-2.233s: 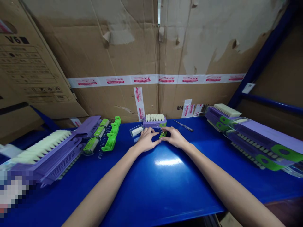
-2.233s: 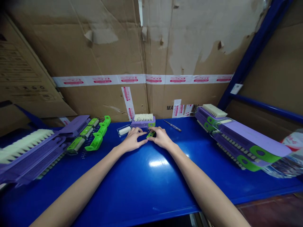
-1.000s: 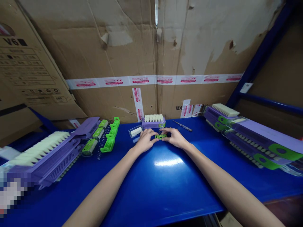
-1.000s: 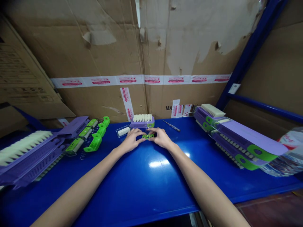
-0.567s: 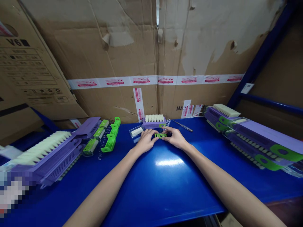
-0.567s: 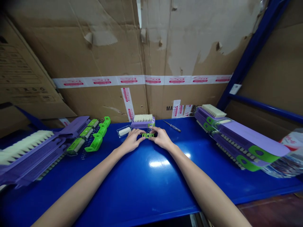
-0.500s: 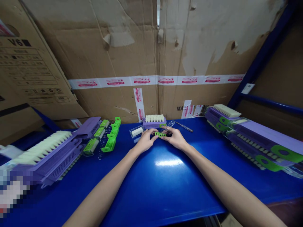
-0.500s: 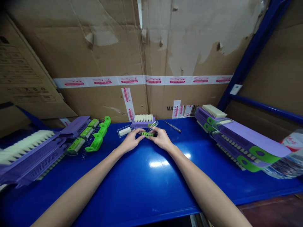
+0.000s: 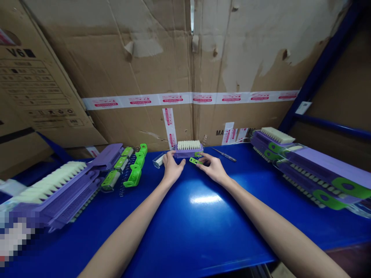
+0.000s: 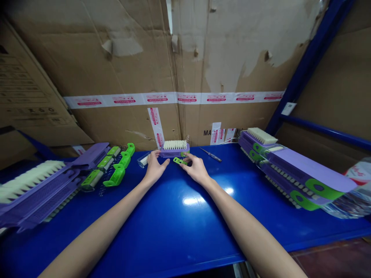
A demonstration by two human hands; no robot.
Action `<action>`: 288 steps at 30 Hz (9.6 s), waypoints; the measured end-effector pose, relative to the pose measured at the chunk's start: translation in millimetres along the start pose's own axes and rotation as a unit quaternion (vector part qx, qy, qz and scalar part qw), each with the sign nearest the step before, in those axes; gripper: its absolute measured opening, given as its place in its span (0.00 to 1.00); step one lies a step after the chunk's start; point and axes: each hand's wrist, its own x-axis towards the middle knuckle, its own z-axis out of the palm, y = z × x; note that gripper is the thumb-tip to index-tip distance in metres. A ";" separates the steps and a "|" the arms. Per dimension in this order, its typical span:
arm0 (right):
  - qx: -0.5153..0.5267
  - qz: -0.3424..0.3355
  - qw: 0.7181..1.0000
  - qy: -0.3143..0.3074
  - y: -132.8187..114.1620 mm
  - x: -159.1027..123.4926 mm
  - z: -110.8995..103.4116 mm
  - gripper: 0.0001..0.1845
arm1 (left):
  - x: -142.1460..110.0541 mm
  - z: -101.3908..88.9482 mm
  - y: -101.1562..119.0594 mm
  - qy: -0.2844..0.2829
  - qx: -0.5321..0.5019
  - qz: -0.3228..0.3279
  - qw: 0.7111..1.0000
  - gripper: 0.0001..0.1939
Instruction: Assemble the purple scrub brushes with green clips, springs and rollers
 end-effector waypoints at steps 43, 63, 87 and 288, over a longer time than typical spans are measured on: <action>-0.120 -0.107 0.985 -0.067 -12.8 -11.3 2.8 0.24 | 6.9 -6.1 -2.5 -0.232 -0.162 0.009 0.959 0.18; -0.047 -0.110 0.993 -0.003 -12.7 -9.0 7.1 0.14 | -12.7 -9.4 28.9 -0.228 -0.131 0.044 0.964 0.14; -0.406 -0.138 0.901 0.066 -4.6 4.6 -25.5 0.28 | 8.7 -19.5 21.0 -0.100 -0.373 -0.231 0.893 0.21; -0.446 -0.229 0.865 0.029 -25.0 0.0 -51.1 0.45 | 7.0 -31.1 24.7 -0.274 -0.304 -0.150 0.900 0.29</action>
